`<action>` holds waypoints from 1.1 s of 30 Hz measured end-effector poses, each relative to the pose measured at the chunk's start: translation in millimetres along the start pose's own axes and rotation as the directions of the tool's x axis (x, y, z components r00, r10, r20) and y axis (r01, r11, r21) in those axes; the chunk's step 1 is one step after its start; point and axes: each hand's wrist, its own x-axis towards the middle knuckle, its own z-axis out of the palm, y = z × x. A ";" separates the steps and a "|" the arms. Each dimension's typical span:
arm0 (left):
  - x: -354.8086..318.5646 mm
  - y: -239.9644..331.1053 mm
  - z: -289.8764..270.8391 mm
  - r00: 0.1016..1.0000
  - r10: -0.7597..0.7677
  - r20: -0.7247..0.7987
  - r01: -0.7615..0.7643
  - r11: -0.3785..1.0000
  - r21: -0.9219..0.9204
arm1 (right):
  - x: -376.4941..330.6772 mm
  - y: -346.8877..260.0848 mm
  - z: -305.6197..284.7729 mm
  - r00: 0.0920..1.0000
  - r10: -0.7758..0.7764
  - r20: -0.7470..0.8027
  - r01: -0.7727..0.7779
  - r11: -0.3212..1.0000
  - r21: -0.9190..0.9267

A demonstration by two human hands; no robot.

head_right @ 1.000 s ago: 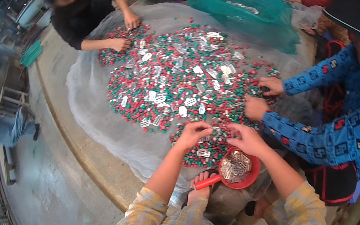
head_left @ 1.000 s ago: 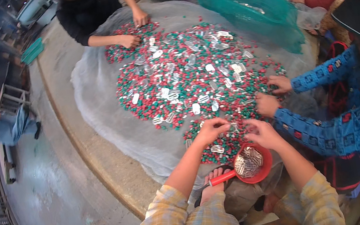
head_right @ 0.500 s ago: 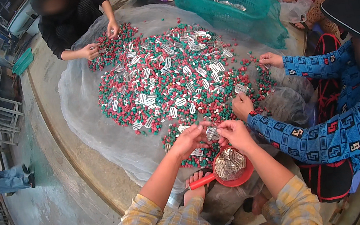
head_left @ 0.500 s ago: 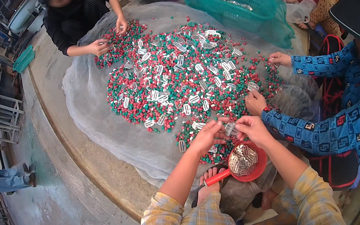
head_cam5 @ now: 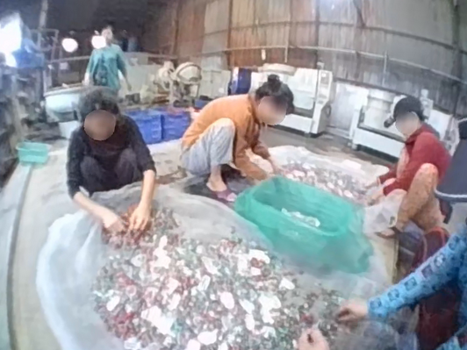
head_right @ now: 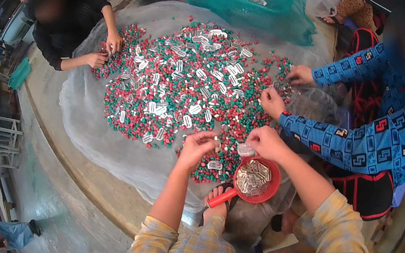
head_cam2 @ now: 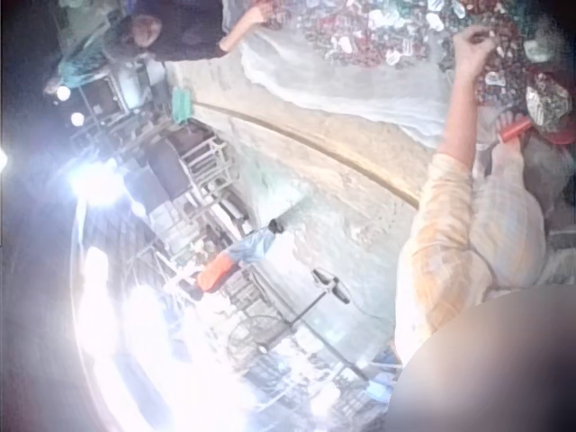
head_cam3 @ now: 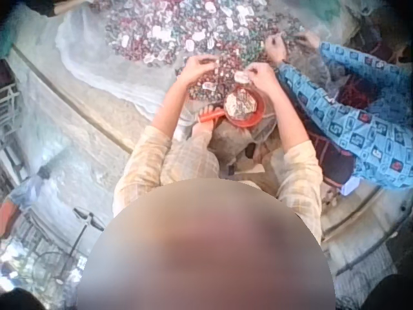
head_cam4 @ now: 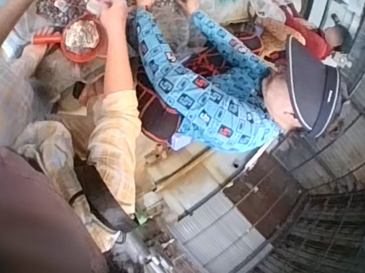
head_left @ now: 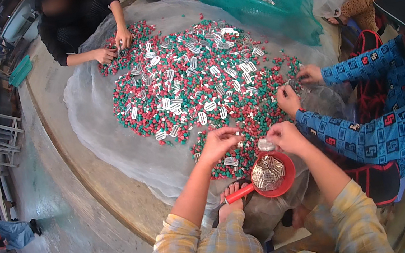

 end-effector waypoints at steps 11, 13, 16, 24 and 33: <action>-19.2 -10.6 25.7 0.960 0.078 0.267 -0.100 0.992 0.070 | -6.4 0.8 17.1 0.870 0.066 0.489 -0.405 0.661 0.631; -19.8 -4.3 28.1 0.959 0.097 0.266 -0.120 0.990 0.069 | -4.3 9.2 14.7 0.877 0.017 0.481 -0.392 0.604 0.694; -21.2 -1.5 23.0 0.971 0.017 0.241 0.005 0.996 -0.091 | -5.2 3.4 10.7 0.878 -0.012 0.478 -0.397 0.539 0.743; -38.6 -7.0 51.6 0.911 -0.034 0.412 -0.158 0.892 0.423 | -3.7 29.0 -11.5 0.850 0.147 0.506 -0.033 0.973 -0.227; 27.3 -82.7 -39.8 0.866 0.485 0.122 -0.165 0.047 0.985 | -2.4 16.3 69.1 0.930 -0.365 0.053 0.354 0.842 -0.406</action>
